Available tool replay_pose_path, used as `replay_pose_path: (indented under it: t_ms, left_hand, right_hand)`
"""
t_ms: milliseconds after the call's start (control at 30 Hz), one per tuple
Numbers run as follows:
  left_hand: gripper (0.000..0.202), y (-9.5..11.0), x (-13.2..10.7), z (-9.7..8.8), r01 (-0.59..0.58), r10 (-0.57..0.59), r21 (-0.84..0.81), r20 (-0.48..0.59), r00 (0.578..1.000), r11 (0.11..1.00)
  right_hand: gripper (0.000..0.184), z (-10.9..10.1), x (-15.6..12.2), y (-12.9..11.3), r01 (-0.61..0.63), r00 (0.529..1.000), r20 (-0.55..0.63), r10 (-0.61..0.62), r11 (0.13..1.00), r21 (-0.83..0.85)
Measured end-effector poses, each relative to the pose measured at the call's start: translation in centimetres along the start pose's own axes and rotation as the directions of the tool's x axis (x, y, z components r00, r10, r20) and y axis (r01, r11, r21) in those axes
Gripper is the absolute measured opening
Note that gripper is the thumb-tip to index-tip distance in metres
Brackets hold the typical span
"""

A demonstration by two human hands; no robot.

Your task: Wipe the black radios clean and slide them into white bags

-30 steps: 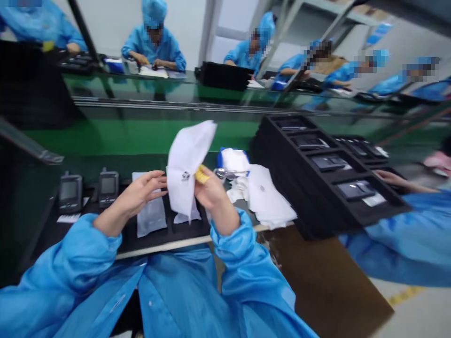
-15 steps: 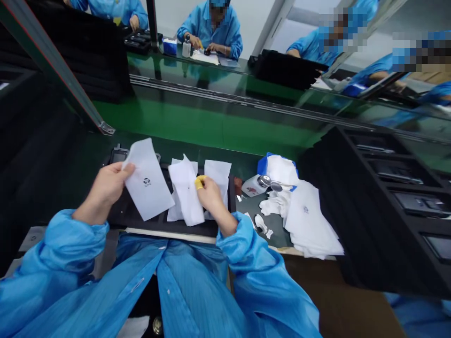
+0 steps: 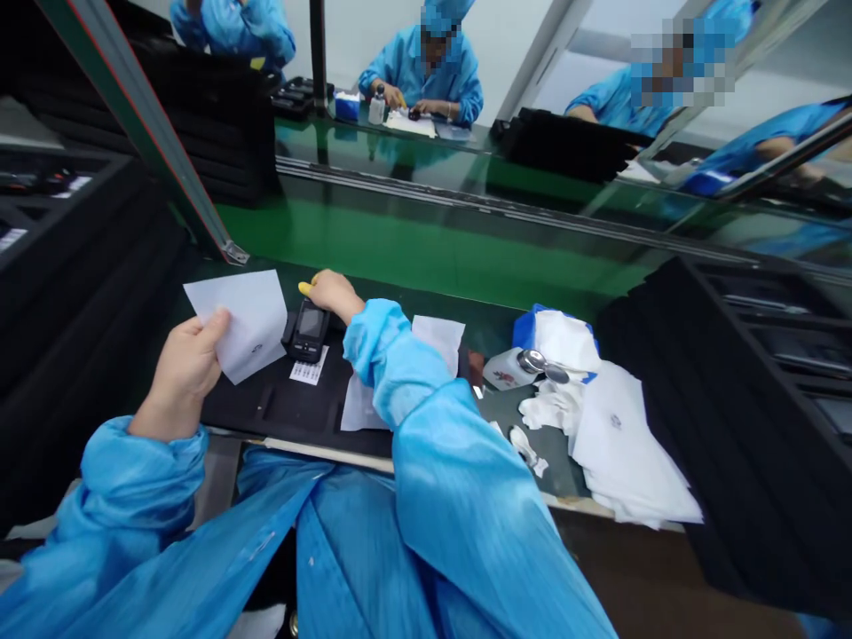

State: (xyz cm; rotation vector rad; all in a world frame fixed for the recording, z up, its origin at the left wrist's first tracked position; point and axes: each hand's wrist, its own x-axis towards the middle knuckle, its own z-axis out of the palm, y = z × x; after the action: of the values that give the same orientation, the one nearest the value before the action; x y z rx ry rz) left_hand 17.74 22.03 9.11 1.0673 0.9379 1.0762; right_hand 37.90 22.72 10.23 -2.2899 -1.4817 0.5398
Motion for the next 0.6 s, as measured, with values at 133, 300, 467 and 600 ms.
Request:
replay_pose_path:
  t_ms: [133, 300, 467, 600]
  left_hand:
    - [0.053, 0.6, -0.1, -0.8, 0.014, -0.013, 0.05, -0.028, 1.0, 0.999]
    - [0.042, 0.9, -0.4, -0.9, 0.032, -0.026, 0.138, -0.042, 0.999, 0.99]
    - [0.044, 1.7, -0.9, 1.1, 0.035, -0.046, 0.134, 0.079, 0.996, 0.99]
    - [0.043, 2.3, -1.2, 2.5, 0.031, -0.055, 0.128, 0.186, 0.981, 0.991]
  right_hand:
    - [0.018, 0.2, -0.6, -0.3, -0.05, 0.998, -0.023, 0.05, 0.999, 0.01]
    - [0.028, -4.2, -4.1, 1.2, 0.015, 0.96, -0.282, 0.0, 0.998, 0.053]
    - [0.026, -10.5, -5.4, 2.5, 0.504, 0.606, -0.785, -0.129, 0.826, 0.254]
    - [0.034, -12.5, -6.6, 1.2, 0.674, 0.481, -0.856, -0.19, 0.705, 0.222]
